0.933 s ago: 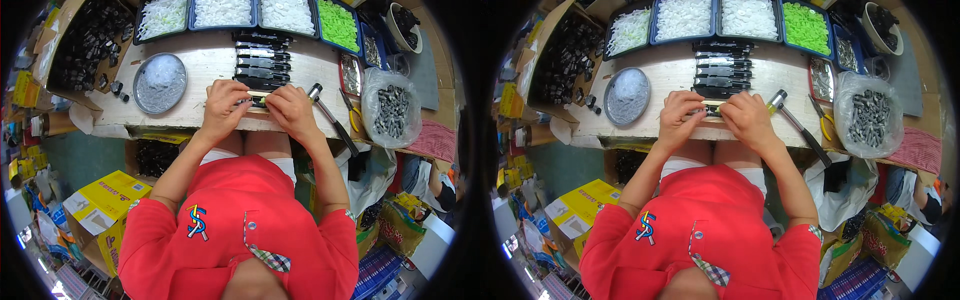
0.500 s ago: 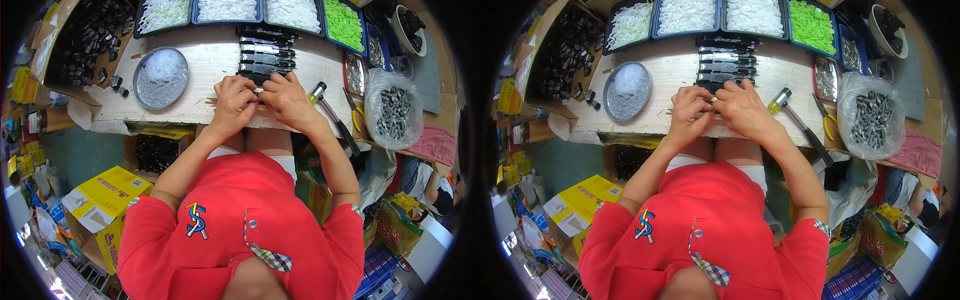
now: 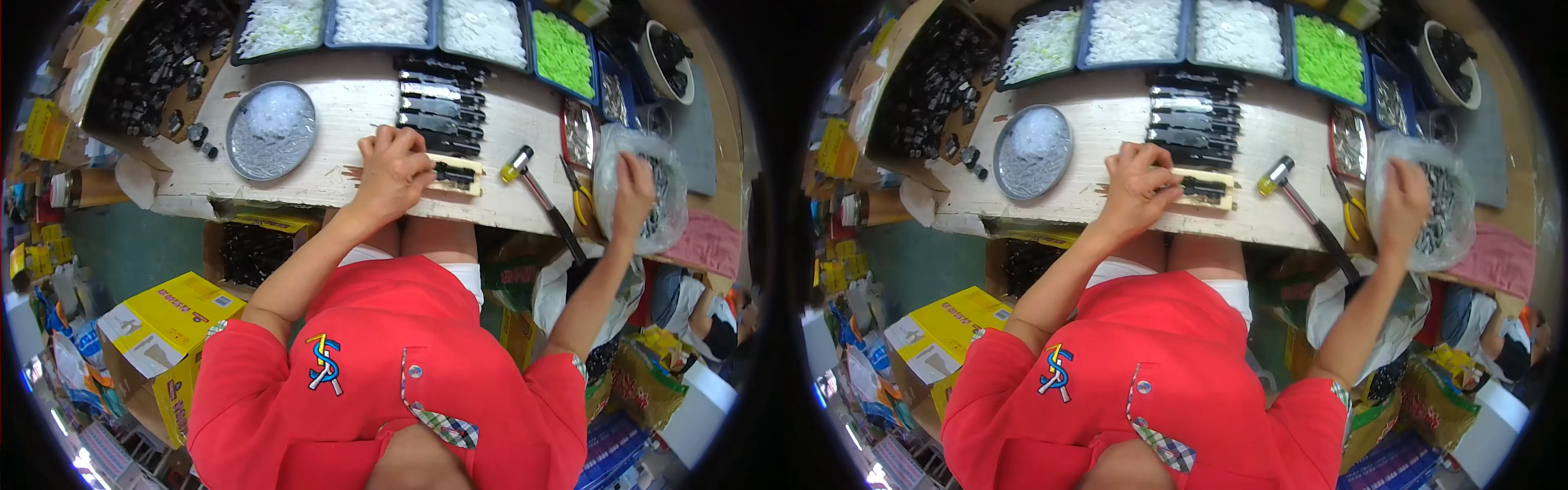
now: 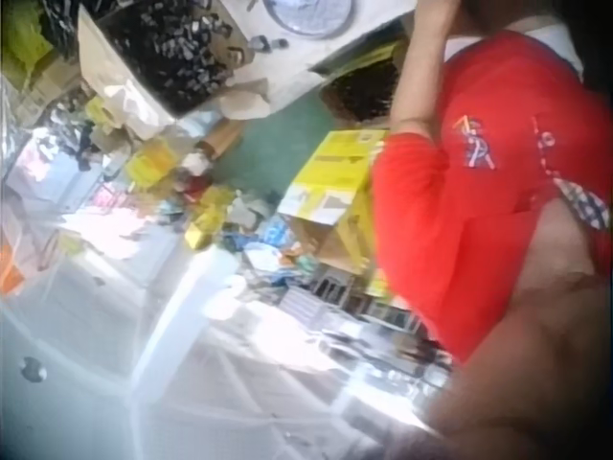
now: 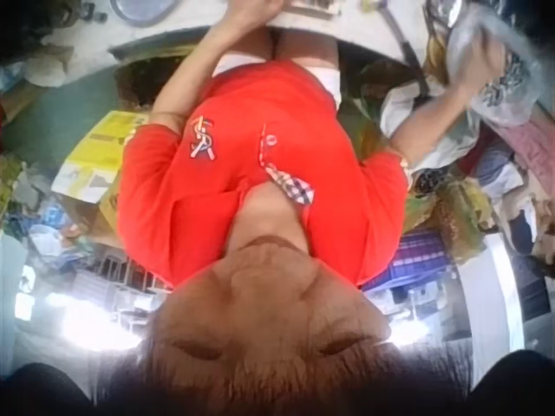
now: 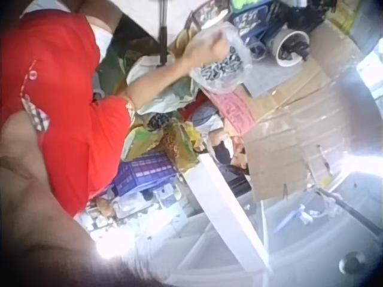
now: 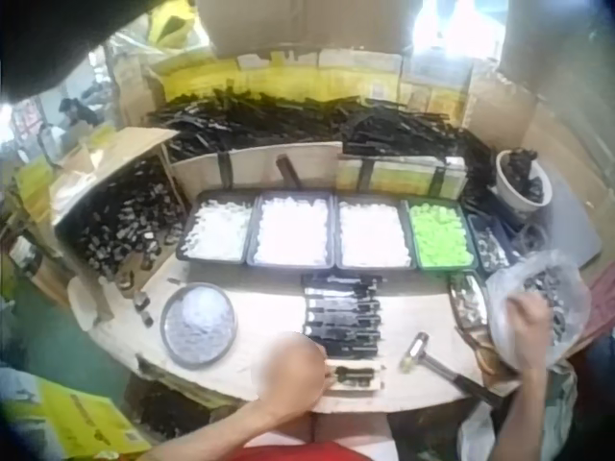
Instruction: Assembling small plastic and metal components by hand and using a small mallet at a factory workbench.
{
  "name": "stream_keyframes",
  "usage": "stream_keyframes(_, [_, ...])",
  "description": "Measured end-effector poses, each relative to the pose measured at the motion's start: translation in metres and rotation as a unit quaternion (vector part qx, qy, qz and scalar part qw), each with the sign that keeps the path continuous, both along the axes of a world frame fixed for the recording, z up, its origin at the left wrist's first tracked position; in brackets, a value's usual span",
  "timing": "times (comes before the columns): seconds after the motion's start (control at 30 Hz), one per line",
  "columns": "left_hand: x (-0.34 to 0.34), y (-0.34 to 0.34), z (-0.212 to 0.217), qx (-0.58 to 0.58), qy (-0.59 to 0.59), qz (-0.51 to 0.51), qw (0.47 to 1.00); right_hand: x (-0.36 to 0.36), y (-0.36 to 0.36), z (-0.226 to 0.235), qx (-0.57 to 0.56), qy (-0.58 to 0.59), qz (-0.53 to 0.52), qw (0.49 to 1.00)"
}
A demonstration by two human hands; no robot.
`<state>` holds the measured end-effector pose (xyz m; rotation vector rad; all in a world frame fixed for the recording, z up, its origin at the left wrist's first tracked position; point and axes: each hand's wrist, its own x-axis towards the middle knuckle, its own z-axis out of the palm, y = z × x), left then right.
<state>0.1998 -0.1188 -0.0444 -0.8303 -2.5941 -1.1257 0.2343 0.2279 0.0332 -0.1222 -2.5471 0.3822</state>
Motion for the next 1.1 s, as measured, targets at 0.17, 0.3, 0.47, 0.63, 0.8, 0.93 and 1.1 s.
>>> stream_keyframes(0.17, [-0.004,0.008,-0.003,-0.020,0.010,-0.041,0.999,0.053,0.142,-0.025,0.021,-0.092,-0.176,0.980])
stream_keyframes(0.3, [0.002,0.002,-0.002,-0.031,0.032,-0.042,0.998,0.051,0.150,-0.048,0.032,-0.279,-0.213,0.936])
stream_keyframes(0.47, [-0.023,-0.019,0.005,0.004,0.006,-0.065,0.998,0.036,0.134,-0.064,0.102,-0.301,-0.204,0.926])
stream_keyframes(0.63, [-0.168,-0.089,0.030,-0.008,0.106,0.234,0.967,0.040,0.141,-0.055,-0.024,-0.250,-0.199,0.947])
stream_keyframes(0.8, [-0.254,-0.124,0.034,-0.140,0.047,0.292,0.945,0.039,0.146,-0.059,-0.078,-0.196,-0.187,0.960])
stream_keyframes(0.93, [-0.268,-0.109,0.038,-0.252,0.043,0.243,0.936,0.037,0.135,-0.059,0.024,-0.203,-0.245,0.948])
stream_keyframes(1.1, [-0.267,-0.108,0.043,-0.274,0.032,0.215,0.937,0.040,0.132,-0.059,0.048,-0.202,-0.241,0.948])
